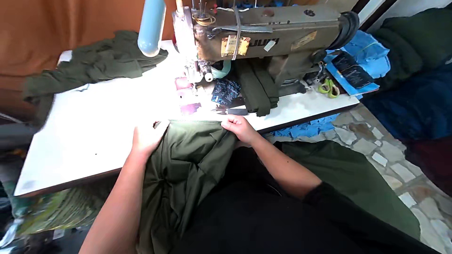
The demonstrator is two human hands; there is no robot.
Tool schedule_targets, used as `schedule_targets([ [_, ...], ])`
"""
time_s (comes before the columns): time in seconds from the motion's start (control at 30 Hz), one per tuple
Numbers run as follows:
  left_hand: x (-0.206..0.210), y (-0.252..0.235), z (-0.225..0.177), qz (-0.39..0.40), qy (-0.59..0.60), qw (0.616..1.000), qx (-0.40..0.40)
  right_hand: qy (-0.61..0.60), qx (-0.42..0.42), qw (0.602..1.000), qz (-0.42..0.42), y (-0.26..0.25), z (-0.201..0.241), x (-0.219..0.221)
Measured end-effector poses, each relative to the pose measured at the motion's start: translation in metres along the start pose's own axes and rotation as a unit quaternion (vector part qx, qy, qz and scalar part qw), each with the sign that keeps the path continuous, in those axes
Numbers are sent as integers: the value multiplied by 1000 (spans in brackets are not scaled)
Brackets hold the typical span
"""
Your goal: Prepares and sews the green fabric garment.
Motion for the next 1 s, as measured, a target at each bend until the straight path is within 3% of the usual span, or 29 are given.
schedule_targets([
  [0.1,-21,8,-13,100,29,993,-49,-73,12,997,-21,4,1,-18],
  [0.23,-62,37,-53,238,178,954,-40,-159,-26,987,-20,11,28,-54],
  [0.33,-91,46,-90,318,354,869,132,-193,-83,977,26,14,56,-65],
  [0.4,-107,43,-108,350,427,810,197,-204,-113,969,80,14,71,-59],
  [0.47,-102,37,-96,370,424,813,151,-205,-104,968,100,12,64,-51],
  [0.5,-93,33,-80,372,406,831,84,-212,-92,967,103,10,56,-48],
  [0.6,-64,31,-25,309,359,866,-156,-237,-55,963,115,13,35,-37],
  [0.73,-38,38,-2,192,421,842,-277,-231,33,969,85,24,20,-30],
  [0.8,-35,38,-23,107,434,845,-295,-171,49,983,45,23,22,-31],
  [0.87,-28,47,-58,50,413,863,-286,-61,10,998,34,23,32,-24],
  [1.0,7,75,-104,53,377,911,-157,23,-64,996,49,36,58,13],
])
Point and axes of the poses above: each hand's wrist, its own y-axis away from the middle knuckle, its own x-axis out of the palm, z = x × y, the point moved 7 cm from there along -y, towards the middle knuckle, and after that the axes turned 13 degrees about -z, right-handed, at the moved point
